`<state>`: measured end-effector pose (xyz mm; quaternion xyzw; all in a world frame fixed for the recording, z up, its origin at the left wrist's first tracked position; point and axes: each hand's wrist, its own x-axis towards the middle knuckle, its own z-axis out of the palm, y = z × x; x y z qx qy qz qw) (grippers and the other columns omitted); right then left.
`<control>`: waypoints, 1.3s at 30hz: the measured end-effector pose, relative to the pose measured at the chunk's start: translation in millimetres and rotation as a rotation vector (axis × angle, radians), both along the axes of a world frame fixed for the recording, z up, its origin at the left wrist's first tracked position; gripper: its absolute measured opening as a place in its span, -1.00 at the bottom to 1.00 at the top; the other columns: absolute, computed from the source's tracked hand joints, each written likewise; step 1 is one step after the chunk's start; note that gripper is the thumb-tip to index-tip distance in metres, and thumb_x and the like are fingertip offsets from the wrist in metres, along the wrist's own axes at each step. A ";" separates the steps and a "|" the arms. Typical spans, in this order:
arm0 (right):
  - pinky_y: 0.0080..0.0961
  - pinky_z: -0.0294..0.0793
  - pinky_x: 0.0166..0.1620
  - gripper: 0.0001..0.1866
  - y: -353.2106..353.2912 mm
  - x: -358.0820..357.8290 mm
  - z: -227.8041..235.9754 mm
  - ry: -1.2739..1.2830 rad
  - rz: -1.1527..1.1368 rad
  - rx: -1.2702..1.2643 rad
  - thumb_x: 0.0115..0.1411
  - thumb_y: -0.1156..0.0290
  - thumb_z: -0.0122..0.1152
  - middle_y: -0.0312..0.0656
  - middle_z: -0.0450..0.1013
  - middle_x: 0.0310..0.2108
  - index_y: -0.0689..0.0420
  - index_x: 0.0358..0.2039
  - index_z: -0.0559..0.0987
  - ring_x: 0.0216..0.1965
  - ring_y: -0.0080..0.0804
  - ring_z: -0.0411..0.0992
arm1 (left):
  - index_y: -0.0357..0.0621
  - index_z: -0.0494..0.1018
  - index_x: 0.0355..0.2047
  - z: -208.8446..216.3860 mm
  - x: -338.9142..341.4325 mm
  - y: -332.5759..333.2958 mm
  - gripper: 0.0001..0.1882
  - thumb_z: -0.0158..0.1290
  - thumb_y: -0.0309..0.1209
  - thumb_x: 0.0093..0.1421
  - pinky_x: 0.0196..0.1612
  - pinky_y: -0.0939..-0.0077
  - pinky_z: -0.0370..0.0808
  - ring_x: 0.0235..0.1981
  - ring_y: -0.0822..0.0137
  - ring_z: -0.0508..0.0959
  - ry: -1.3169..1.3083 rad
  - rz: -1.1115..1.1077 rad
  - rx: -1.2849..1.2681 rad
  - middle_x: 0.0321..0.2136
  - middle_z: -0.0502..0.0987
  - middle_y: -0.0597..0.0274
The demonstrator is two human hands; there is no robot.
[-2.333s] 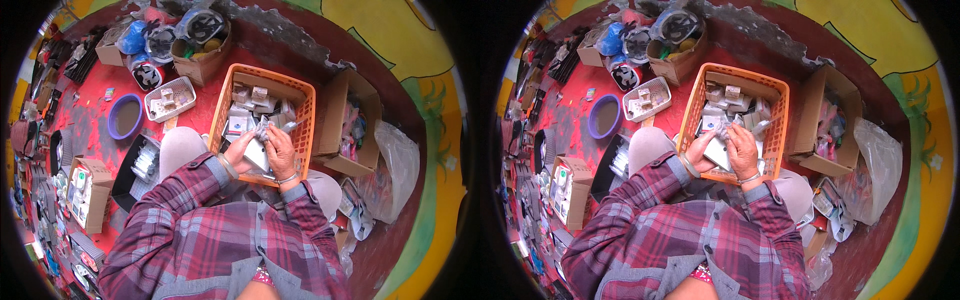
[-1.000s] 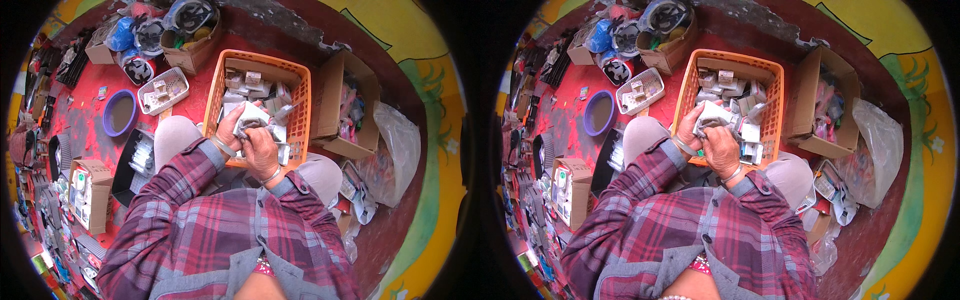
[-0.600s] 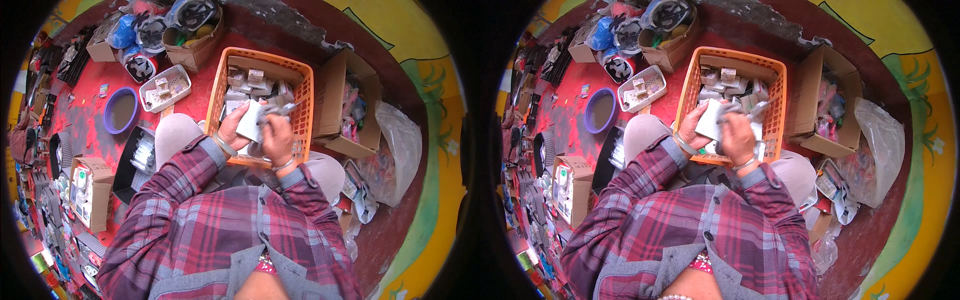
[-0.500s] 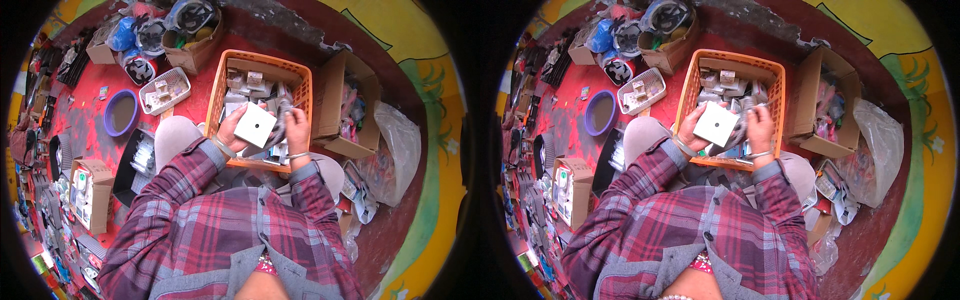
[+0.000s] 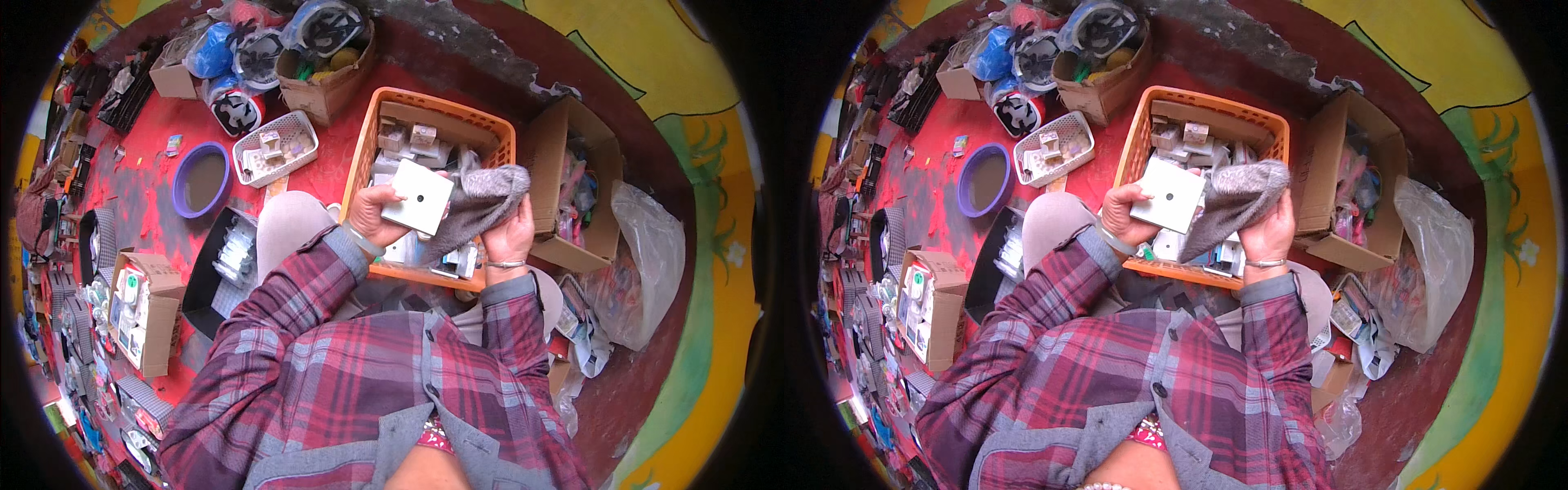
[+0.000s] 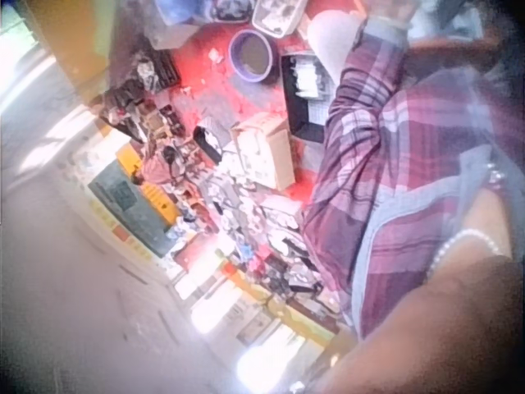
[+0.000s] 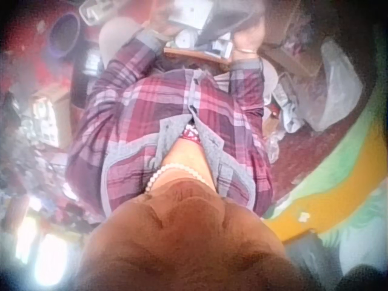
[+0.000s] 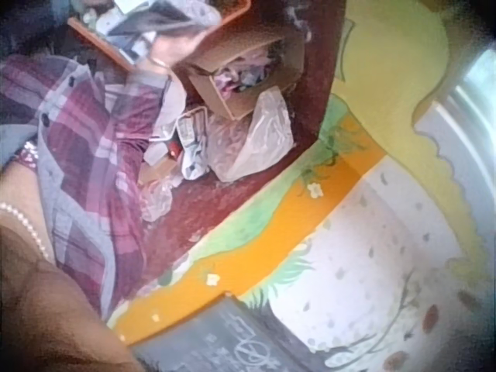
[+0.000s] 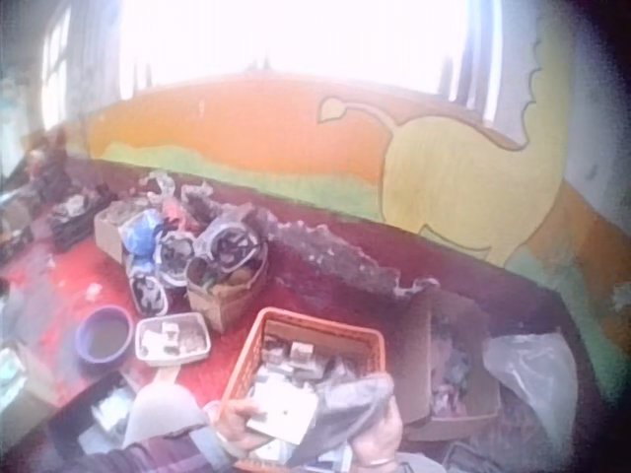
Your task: The person sorts small electrical or mechanical components by taking them from an orange crate, wiping them with a cloth, and placing them into a black sorting tray.
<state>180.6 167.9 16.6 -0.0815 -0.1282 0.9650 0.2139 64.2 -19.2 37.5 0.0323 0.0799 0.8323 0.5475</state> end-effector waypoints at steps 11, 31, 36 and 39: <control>-0.63 0.25 -0.01 -0.50 -40.3 0.9 7.6 -0.321 0.314 0.862 0.01 0.56 0.14 -0.28 0.34 -0.12 0.24 0.02 0.33 -0.10 -0.52 0.30 | -0.26 0.28 -0.05 -26.9 9.6 5.8 -0.62 -0.10 -0.39 0.12 -0.08 0.38 0.39 -0.18 0.26 0.47 0.399 -0.139 -0.362 -0.18 0.44 0.14; -0.28 0.42 -0.10 -0.60 4.0 -0.4 -51.5 -0.387 0.008 0.114 0.20 0.14 -0.07 -0.11 0.44 -0.22 0.23 -0.17 0.43 -0.21 -0.22 0.42 | -0.23 0.29 -0.18 -43.7 5.8 12.5 -0.74 -0.21 -0.30 0.25 -0.20 0.42 0.47 -0.28 0.31 0.50 0.291 0.152 -0.366 -0.30 0.45 0.16; -0.38 0.42 -0.09 -0.53 -33.3 -5.0 -27.7 -0.330 0.170 0.305 0.16 0.06 -0.02 -0.18 0.41 -0.16 0.15 -0.06 0.38 -0.17 -0.36 0.40 | -0.24 0.23 -0.10 -32.5 4.5 15.5 -0.69 -0.23 -0.29 0.25 -0.15 0.42 0.44 -0.25 0.30 0.48 0.294 0.350 -0.333 -0.24 0.43 0.13; -0.62 0.31 -0.09 -0.61 -70.3 -11.7 -19.4 -0.373 0.151 0.487 0.12 0.32 0.13 -0.29 0.37 -0.17 0.15 -0.04 0.36 -0.14 -0.56 0.31 | -0.19 0.23 -0.06 -48.7 20.3 21.6 -0.68 -0.20 -0.30 0.24 -0.08 0.42 0.38 -0.20 0.33 0.46 0.526 0.421 -0.401 -0.21 0.42 0.16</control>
